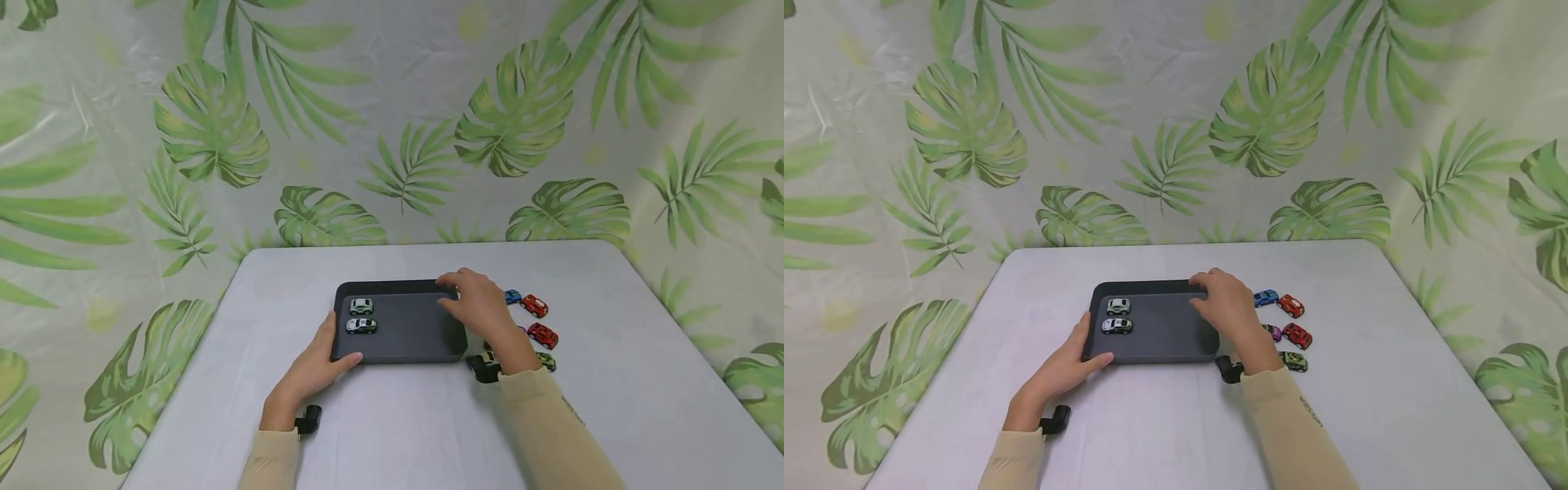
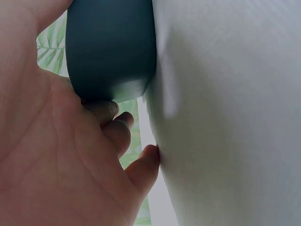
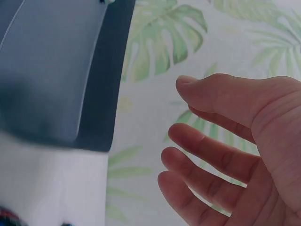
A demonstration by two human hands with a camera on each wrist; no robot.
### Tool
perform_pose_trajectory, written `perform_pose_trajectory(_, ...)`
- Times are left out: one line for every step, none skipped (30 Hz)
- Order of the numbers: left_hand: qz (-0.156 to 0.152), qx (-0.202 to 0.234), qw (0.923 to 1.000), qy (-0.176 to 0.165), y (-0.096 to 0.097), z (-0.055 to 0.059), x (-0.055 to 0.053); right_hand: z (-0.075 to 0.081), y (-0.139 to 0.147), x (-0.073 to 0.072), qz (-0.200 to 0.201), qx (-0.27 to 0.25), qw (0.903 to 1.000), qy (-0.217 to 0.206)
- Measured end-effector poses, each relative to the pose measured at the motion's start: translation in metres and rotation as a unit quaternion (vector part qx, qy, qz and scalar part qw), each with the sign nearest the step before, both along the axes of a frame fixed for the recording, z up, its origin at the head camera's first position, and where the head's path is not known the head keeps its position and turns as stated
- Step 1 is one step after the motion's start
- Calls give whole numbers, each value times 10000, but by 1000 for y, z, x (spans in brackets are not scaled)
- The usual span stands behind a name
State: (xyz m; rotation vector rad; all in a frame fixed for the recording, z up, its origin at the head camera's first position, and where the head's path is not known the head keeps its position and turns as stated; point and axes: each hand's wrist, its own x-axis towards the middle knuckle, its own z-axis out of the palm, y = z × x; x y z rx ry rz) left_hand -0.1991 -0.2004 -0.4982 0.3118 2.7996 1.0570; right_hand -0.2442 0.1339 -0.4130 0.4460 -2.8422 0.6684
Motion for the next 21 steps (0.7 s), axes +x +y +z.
perform_pose_trajectory(-2, 2, 10000, 1, 0, 0, 0, -1, 4, 0, -32, 5, 10000, 15)
perform_pose_trajectory(-3, 1, 10000, 6, 0, 0, 0, -1, 8, 1, -51, -4, 10000, 31)
perform_pose_trajectory(-3, -5, 10000, 14, 0, 0, 0, -1, 12, 2, -79, -1, 10000, 45)
perform_pose_trajectory(-5, -10, 10000, 24, 0, 0, 0, -2, 16, 3, -113, -4, 9999, 66)
perform_pose_trajectory(-9, -8, 10000, 36, 0, -1, 0, -3, 19, 4, -161, 1, 9998, 80)
perform_pose_trajectory(-14, 1, 10000, 38, 0, -1, 0, -3, 23, 4, -200, 8, 9998, 92)
perform_pose_trajectory(-18, 16, 10000, 48, -1, -1, 0, -4, 27, 5, -240, 18, 9997, 98)
perform_pose_trajectory(-22, 20, 10000, 56, -1, -2, 0, -5, 31, 5, -261, 6, 9996, 95)
perform_pose_trajectory(-33, 31, 10000, 65, -1, -2, 0, -5, 34, 6, -302, 18, 9995, 95)
perform_pose_trajectory(-39, 40, 10000, 69, -1, -2, 0, -6, 38, 6, -328, 21, 9994, 88)
perform_pose_trajectory(-44, 50, 10000, 69, -1, -3, 0, -8, 41, 6, -352, 30, 9993, 76)
perform_pose_trajectory(-44, 52, 10000, 66, -1, -3, -1, -8, 44, 6, -371, 31, 9993, 63)
perform_pose_trajectory(-42, 45, 10000, 66, -1, -3, -1, -10, 48, 7, -391, 39, 9992, 40)
perform_pose_trajectory(-41, 38, 10000, 59, -1, -3, -1, -11, 51, 7, -394, 37, 9992, 6)
perform_pose_trajectory(-37, 36, 10000, 53, -1, -3, -1, -12, 54, 7, -427, 49, 9991, -37)
perform_pose_trajectory(-45, 46, 10000, 64, -1, -4, -1, -14, 57, 8, -449, 57, 9989, -80)
perform_pose_trajectory(-52, 56, 9999, 74, -1, -4, -1, -15, 60, 8, -477, 64, 9988, -130)
perform_pose_trajectory(-55, 62, 9999, 86, -1, -4, -2, -17, 62, 8, -489, 60, 9986, -183)
perform_pose_trajectory(-54, 44, 9999, 85, -1, -4, -2, -18, 65, 9, -497, 58, 9985, -229)
perform_pose_trajectory(-54, 25, 10000, 80, -1, -4, -2, -19, 67, 10, -506, 48, 9983, -270)
perform_pose_trajectory(-52, 15, 10000, 72, -1, -4, -2, -20, 69, 10, -523, 48, 9982, -291)
